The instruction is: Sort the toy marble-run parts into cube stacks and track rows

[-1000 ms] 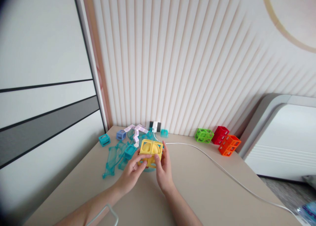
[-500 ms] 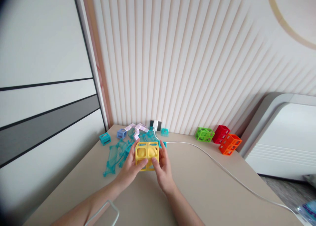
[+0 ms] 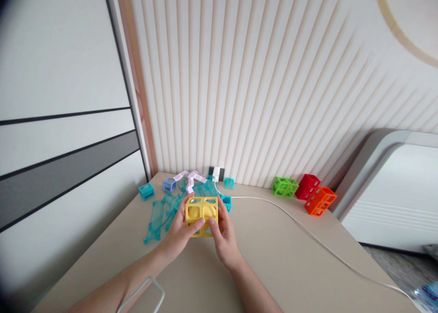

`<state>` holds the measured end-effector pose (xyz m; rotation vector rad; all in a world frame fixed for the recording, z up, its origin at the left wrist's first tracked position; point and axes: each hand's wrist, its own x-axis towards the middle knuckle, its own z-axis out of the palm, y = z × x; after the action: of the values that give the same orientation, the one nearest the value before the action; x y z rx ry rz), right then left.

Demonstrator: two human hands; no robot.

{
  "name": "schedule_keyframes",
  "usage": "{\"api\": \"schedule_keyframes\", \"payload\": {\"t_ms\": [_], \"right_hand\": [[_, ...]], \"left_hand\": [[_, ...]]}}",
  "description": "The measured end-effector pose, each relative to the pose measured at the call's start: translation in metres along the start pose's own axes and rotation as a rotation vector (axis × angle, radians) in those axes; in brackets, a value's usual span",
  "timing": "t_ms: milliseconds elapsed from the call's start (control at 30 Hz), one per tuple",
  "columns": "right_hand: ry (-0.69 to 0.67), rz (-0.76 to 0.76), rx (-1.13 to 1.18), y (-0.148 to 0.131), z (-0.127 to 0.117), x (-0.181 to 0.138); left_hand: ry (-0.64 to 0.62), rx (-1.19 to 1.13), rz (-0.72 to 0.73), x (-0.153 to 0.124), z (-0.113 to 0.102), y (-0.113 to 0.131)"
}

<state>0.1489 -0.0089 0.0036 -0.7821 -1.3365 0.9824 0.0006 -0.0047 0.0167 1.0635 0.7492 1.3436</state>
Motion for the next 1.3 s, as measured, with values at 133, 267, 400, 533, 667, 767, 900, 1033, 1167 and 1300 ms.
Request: {"api": "schedule_keyframes", "payload": {"t_ms": [133,267,400,533,667,767,900,1033,1167,1300], "right_hand": [[-0.027,0.012,0.016,0.001,0.0,0.0],[0.0,0.026,0.007,0.01,-0.002,0.0],[0.076,0.026,-0.074,0.02,-0.006,0.0],[0.134,-0.002,-0.097,0.019,-0.008,0.001],[0.112,0.002,-0.021,0.009,-0.005,0.006],[0.078,0.064,0.018,0.002,-0.001,0.008],[0.068,0.128,0.059,0.001,0.0,0.008],[0.08,0.122,0.085,0.006,-0.001,0.007],[0.056,0.144,0.089,0.008,0.0,0.006],[0.074,0.183,0.051,0.014,-0.002,0.005]], "left_hand": [[0.002,0.013,0.013,0.001,-0.003,-0.003],[-0.051,0.02,-0.005,0.003,-0.006,-0.006],[-0.107,-0.03,-0.051,0.003,-0.006,-0.006],[-0.071,-0.052,-0.054,0.003,-0.003,-0.004],[-0.045,-0.066,-0.063,0.003,-0.003,-0.003],[-0.027,-0.056,-0.042,0.002,-0.003,-0.004],[-0.028,-0.033,0.005,0.0,-0.001,-0.003],[-0.033,-0.041,-0.015,-0.001,0.0,-0.004],[0.011,-0.017,-0.017,0.0,-0.001,-0.004],[0.058,0.025,-0.055,0.0,0.0,0.0]]}}
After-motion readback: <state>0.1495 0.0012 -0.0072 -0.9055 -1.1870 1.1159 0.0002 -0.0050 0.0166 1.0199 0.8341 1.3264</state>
